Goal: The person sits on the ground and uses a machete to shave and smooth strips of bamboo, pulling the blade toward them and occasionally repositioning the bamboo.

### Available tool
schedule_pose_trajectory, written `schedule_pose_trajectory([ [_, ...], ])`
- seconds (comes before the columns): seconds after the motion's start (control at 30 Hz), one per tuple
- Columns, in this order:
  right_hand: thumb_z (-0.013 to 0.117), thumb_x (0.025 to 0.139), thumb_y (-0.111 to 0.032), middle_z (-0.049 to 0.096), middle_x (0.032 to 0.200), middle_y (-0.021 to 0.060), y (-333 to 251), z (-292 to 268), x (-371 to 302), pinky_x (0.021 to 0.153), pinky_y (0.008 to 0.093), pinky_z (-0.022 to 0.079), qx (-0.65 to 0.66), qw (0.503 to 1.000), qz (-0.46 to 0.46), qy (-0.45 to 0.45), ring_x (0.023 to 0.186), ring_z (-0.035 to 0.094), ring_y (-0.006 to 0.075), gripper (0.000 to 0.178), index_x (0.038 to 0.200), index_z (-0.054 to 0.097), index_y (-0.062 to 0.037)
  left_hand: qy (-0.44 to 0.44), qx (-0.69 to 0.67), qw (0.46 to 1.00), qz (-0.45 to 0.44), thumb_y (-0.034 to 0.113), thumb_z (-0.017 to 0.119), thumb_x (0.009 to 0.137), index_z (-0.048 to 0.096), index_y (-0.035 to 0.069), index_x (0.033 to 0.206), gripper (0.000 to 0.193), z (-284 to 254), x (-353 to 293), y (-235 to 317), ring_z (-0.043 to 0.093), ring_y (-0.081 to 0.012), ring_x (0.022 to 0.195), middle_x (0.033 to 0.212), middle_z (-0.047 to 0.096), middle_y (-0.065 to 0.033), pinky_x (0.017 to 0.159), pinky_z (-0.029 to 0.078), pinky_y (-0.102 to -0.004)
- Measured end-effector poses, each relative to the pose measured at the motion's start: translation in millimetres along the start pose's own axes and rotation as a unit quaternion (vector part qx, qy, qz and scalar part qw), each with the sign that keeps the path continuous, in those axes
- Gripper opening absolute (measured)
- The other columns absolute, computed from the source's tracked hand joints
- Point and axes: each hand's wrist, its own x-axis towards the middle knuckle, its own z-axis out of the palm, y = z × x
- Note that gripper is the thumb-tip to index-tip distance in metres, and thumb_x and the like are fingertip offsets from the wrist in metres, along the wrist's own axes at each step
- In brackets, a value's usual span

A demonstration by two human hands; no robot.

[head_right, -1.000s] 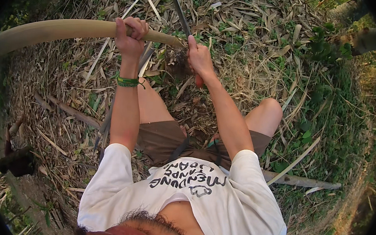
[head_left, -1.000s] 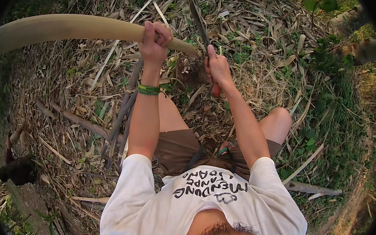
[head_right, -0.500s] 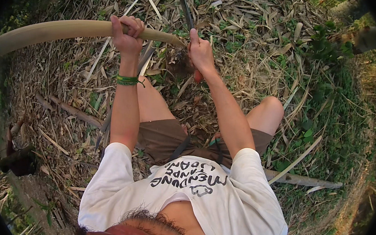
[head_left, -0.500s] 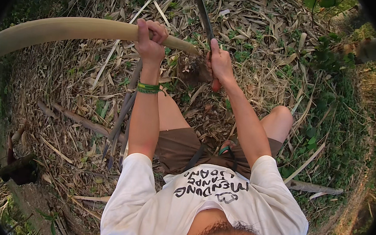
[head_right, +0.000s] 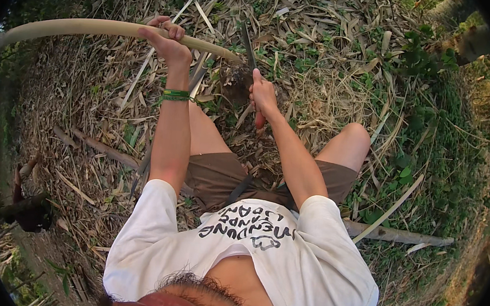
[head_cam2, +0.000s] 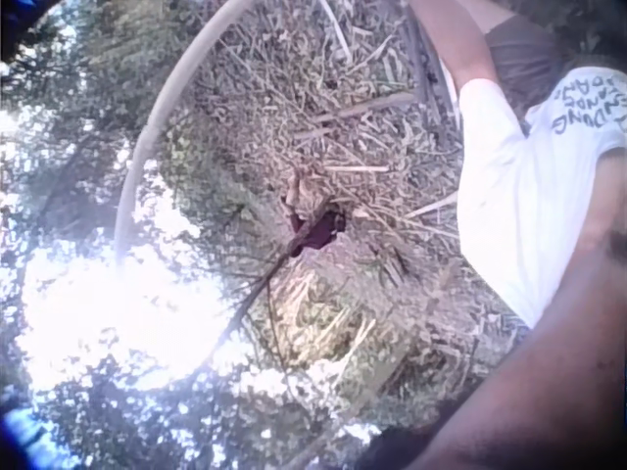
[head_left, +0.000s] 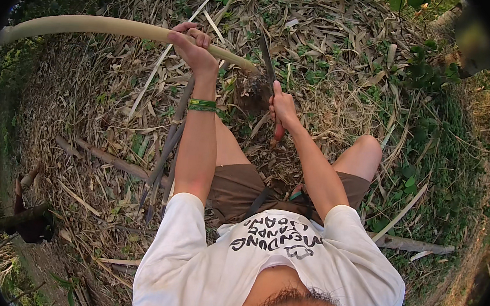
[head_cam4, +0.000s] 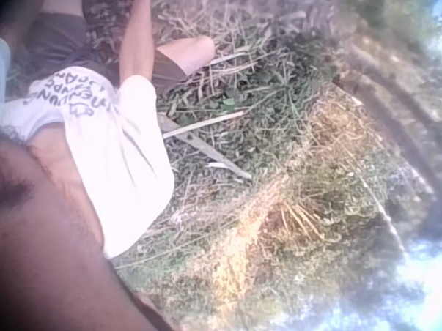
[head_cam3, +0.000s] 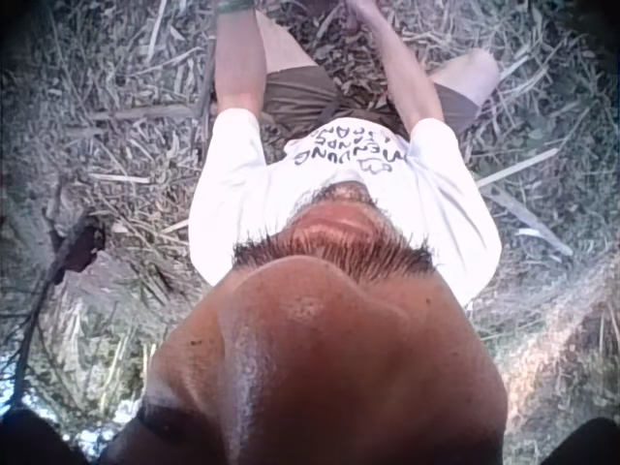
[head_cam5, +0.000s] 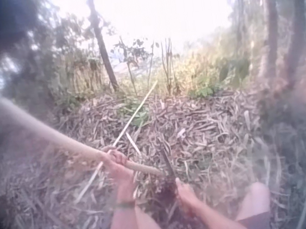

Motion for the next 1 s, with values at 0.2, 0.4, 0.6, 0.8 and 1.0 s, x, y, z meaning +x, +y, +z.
schedule_pose_trajectory([
  [0.2,0.044,0.099,-0.063,0.046,0.055,-0.0008,28,-7,-11,0.043,0.0306,0.038,-0.035,0.999,-0.02,0.007,0.043,0.044,0.0124,0.062,0.071,0.05,-0.0082,0.021,0.08,0.996,0.019,0.068,0.028,0.1,0.045,0.01,0.094,0.061,9,-1,-4,0.047,-0.0129,0.072,0.079,0.046,-0.0023,0.07,0.043,-0.027],
  [0.4,0.045,0.099,-0.063,0.048,0.055,0.0,40,-2,-16,0.043,0.0306,0.039,-0.054,0.998,-0.026,0.032,0.043,0.046,0.0136,0.064,0.068,0.051,-0.0069,-0.085,0.087,0.99,0.076,0.046,0.049,0.104,0.042,0.009,0.092,0.039,24,-5,7,0.047,-0.0135,0.058,0.066,0.047,-0.0002,0.062,0.047,-0.0285],
  [0.6,0.044,0.1,-0.062,0.048,0.053,0.0006,16,-1,-10,0.043,0.0291,0.036,-0.115,0.981,-0.141,0.064,0.043,0.045,0.0133,0.065,0.069,0.053,-0.0054,-0.095,0.002,0.995,-0.008,0.056,0.058,0.095,0.045,0.008,0.08,0.052,21,-4,0,0.042,-0.0125,0.052,0.061,0.042,0.0009,0.05,0.039,-0.0279],
  [0.8,0.041,0.1,-0.062,0.052,0.054,0.0041,-56,12,-31,0.052,0.0333,0.043,-0.073,0.963,-0.256,0.052,0.049,0.051,0.018,0.069,0.07,0.057,-0.0022,-0.109,0.002,0.994,-0.007,0.056,0.058,0.095,0.049,0.006,0.08,0.053,7,-9,4,0.04,-0.0117,0.053,0.061,0.04,0.0002,0.048,0.036,-0.0274],
  [1.0,0.042,0.099,-0.064,0.055,0.059,0.0127,49,-2,40,0.063,0.0409,0.048,-0.276,0.942,-0.141,0.125,0.059,0.058,0.029,0.072,0.074,0.06,0.0014,-0.164,0.01,0.986,0.001,0.057,0.059,0.094,0.051,0.005,0.081,0.054,20,-11,1,0.043,-0.0126,0.052,0.062,0.042,-0.0005,0.049,0.038,-0.0277],
])
